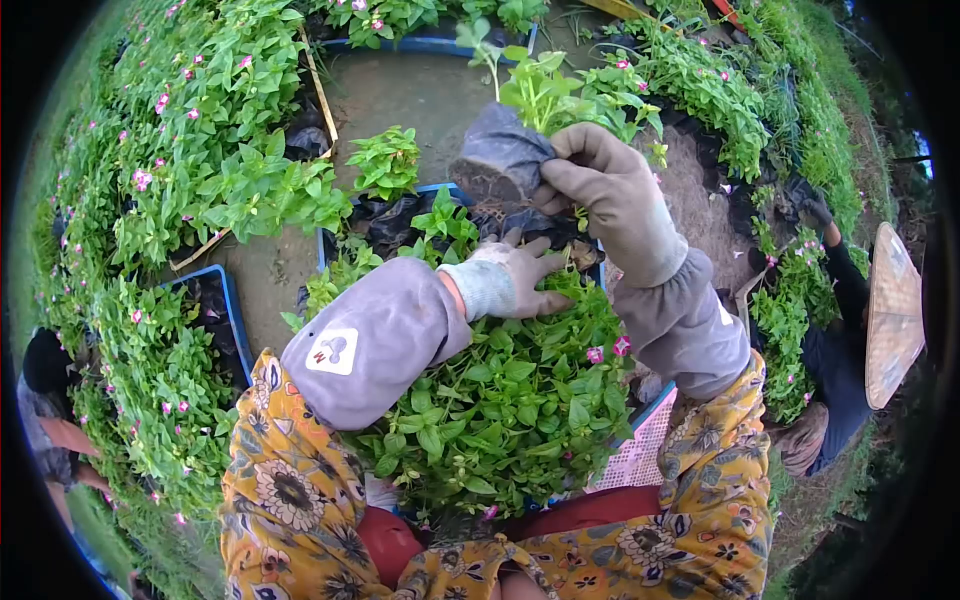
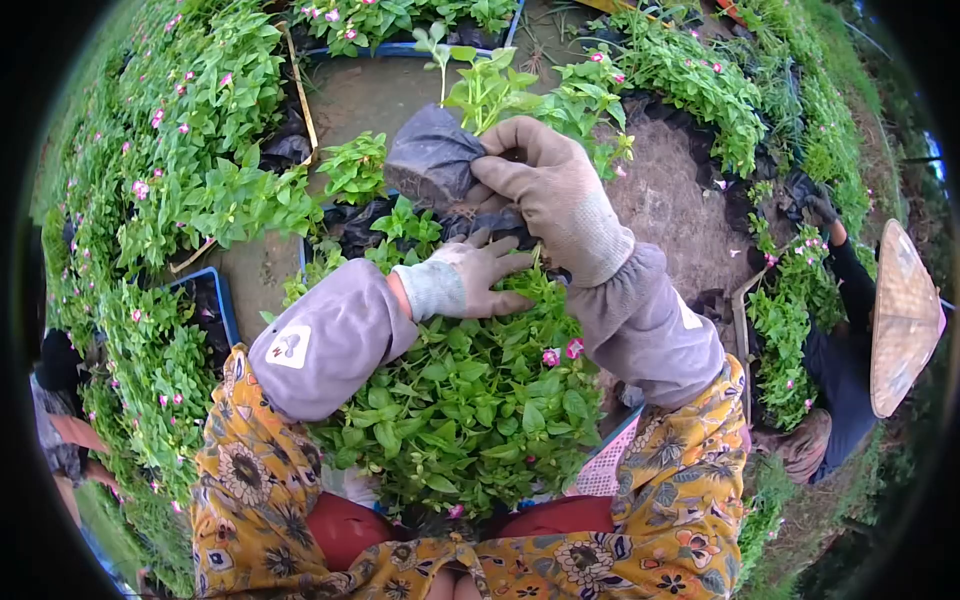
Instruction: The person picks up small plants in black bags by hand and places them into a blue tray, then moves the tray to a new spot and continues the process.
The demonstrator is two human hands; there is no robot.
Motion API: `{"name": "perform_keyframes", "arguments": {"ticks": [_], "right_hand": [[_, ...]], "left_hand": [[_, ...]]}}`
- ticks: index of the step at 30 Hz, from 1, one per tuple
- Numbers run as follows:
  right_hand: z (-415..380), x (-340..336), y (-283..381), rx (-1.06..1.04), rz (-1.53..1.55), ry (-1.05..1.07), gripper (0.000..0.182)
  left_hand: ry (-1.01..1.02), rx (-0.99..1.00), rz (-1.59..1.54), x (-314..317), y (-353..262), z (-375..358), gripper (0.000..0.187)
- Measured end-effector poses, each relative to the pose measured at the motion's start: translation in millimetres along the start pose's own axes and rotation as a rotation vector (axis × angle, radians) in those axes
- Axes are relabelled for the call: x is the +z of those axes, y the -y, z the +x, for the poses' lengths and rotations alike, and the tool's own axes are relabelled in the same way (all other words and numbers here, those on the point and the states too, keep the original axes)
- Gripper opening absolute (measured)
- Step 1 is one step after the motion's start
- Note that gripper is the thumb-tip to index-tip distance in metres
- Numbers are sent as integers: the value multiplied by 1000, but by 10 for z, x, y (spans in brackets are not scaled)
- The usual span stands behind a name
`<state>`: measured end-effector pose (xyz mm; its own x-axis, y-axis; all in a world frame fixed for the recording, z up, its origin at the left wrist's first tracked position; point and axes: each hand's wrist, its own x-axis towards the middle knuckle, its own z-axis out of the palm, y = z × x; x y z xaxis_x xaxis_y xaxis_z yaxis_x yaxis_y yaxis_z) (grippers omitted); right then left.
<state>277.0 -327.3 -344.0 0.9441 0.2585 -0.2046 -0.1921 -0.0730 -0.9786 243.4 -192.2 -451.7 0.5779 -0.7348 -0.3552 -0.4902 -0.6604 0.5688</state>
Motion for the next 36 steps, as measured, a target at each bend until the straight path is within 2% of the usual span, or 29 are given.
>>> {"name": "perform_keyframes", "arguments": {"ticks": [1, 3, 5, 6, 7, 8, 10, 11, 12, 13, 14, 15, 17, 21, 22, 24, 25, 28, 30, 34, 36], "right_hand": [[111, 55, -151, 83, -82, 36, 10], [330, 49, -638, -291, -811, 5, 13], [442, -2, -1053, -341, -1076, 57, 13], [467, -38, -1164, -211, -1197, 188, 13], [453, -61, -1213, -252, -1154, 198, 14], [436, -99, -1259, -293, -1112, 206, 15], [427, -162, -1267, -341, -1003, 227, 18], [379, -170, -1232, -289, -994, 168, 20], [323, -172, -1197, -238, -985, 108, 22], [290, -188, -1186, -189, -976, 50, 24], [302, -222, -1218, -223, -1123, 28, 35], [324, -246, -1302, -189, -1150, 46, 39], [379, -202, -1395, -123, -1203, 88, 48], [487, -144, -1441, -70, -1220, 153, 54], [535, -121, -1443, 54, -1244, 173, 55], [625, -165, -1416, 72, -1315, 223, 56], [637, -141, -1338, 78, -1349, 246, 57], [610, -70, -1142, 155, -1401, 247, 51], [666, -39, -1200, 179, -1411, 233, 48], [641, 7, -1248, 55, -1426, 251, 48], [608, -1, -1354, 21, -1404, 247, 50]], "left_hand": [[-1, 9, -11, -3, 8, -10, 72], [-6, 26, -35, -10, 30, -23, 72], [-20, 22, -53, -1, 48, -17, 70], [2, 22, -53, -30, 72, 0, 69], [26, 24, -51, -55, 80, 3, 68], [-49, 68, -20, -65, 93, -37, 64], [-22, 129, -184, -237, 162, -110, 62], [-3, 160, -268, -314, 197, -160, 61], [-169, 154, -381, -336, 271, -216, 57], [-103, -53, -527, -559, 237, -299, 55], [-147, -185, -477, -683, 312, -300, 56], [-308, -266, -384, -653, 425, -250, 52], [-287, -263, -14, -702, 585, -178, 43], [-154, -251, 4, -506, 813, 47, 34], [-128, -251, 5, -487, 820, 78, 33], [-87, -287, -59, -481, 853, 138, 31], [-93, -243, -71, -465, 883, 132, 31], [-132, -145, -53, -425, 924, 104, 31], [-75, -215, -65, -440, 889, 130, 33], [17, -262, 30, -482, 810, 151, 35], [-3, -324, -34, -485, 748, 113, 36]]}}
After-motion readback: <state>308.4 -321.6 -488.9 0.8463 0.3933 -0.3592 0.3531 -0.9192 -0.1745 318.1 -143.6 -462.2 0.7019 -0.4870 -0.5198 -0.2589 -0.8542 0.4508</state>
